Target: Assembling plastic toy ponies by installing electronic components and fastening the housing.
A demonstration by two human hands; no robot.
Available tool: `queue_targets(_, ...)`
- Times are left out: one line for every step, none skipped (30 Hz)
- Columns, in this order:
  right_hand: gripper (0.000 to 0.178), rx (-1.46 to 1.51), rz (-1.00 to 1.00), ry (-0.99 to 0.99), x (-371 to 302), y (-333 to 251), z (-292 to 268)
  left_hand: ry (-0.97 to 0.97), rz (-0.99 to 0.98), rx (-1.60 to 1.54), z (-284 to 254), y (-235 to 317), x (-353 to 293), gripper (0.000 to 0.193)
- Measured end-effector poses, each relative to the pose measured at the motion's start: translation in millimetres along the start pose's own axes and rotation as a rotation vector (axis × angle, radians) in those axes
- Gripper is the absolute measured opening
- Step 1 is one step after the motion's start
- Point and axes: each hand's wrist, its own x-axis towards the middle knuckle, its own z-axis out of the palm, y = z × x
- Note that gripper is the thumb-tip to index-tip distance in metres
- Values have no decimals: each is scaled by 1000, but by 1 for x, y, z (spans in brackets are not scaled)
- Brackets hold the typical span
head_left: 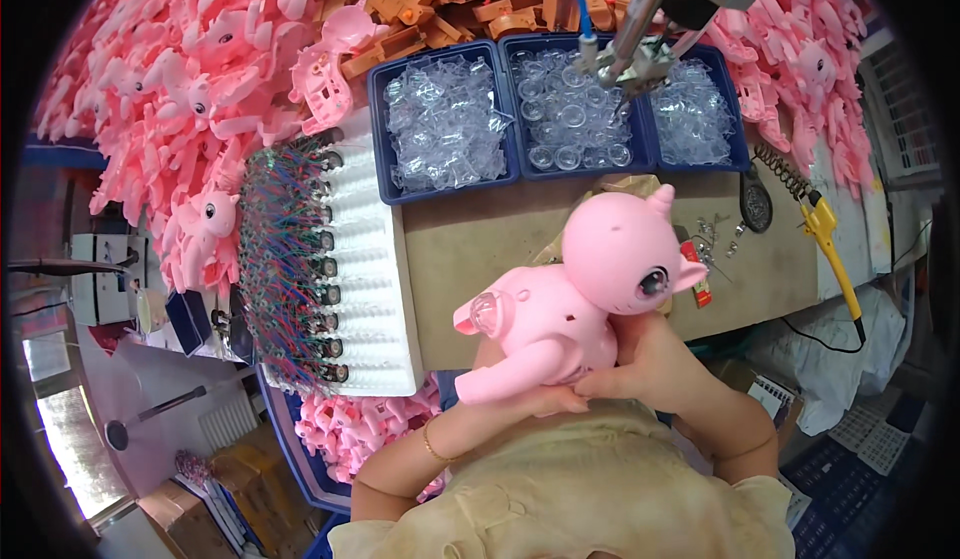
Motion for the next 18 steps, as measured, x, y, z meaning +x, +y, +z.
queue_targets(67,-18,88,-52,-3,-4,0,-36,112,164,0,0,0,83)
queue_targets(67,4,54,-29,-5,-10,4,-37,110,163,1,1,0,83)
queue_targets(67,4,55,-26,-7,-10,6,-33,91,149,3,4,-1,82)
queue_targets(67,3,38,5,-11,-9,8,-31,73,134,5,5,-2,81)
queue_targets(66,-3,13,39,-13,-10,8,-39,81,132,5,7,0,81)
queue_targets(66,-13,5,48,-15,-6,4,-55,244,389,3,8,1,74)
queue_targets(71,-66,40,-16,-17,4,-4,-69,411,642,1,10,1,68)
queue_targets(76,-129,69,-76,-15,6,-14,-81,435,634,-2,14,5,68)
queue_targets(76,-145,61,-58,-11,1,-21,-143,313,793,-7,19,7,60)
queue_targets(62,14,-27,118,-4,-7,-30,-205,188,950,-11,20,10,53)
queue_targets(50,173,-121,284,-1,-14,-34,-213,208,942,-16,12,6,53)
queue_targets(40,-128,-406,491,-3,-12,-40,-93,74,734,-22,-7,-3,57)
queue_targets(40,-142,-420,500,-6,-18,-33,28,-53,526,-27,-25,-17,61)
queue_targets(43,-235,-669,362,0,-25,-27,148,-192,314,-28,-33,-21,65)
queue_targets(47,-337,-906,232,3,-30,-24,120,-196,306,-16,-19,-14,65)
queue_targets(54,-649,-829,133,1,-43,-20,122,162,632,-2,-1,-11,66)
queue_targets(54,-659,-823,148,1,-44,-18,129,539,946,9,18,-8,66)
queue_targets(56,-600,-806,164,2,-44,-15,126,486,897,11,25,-9,59)
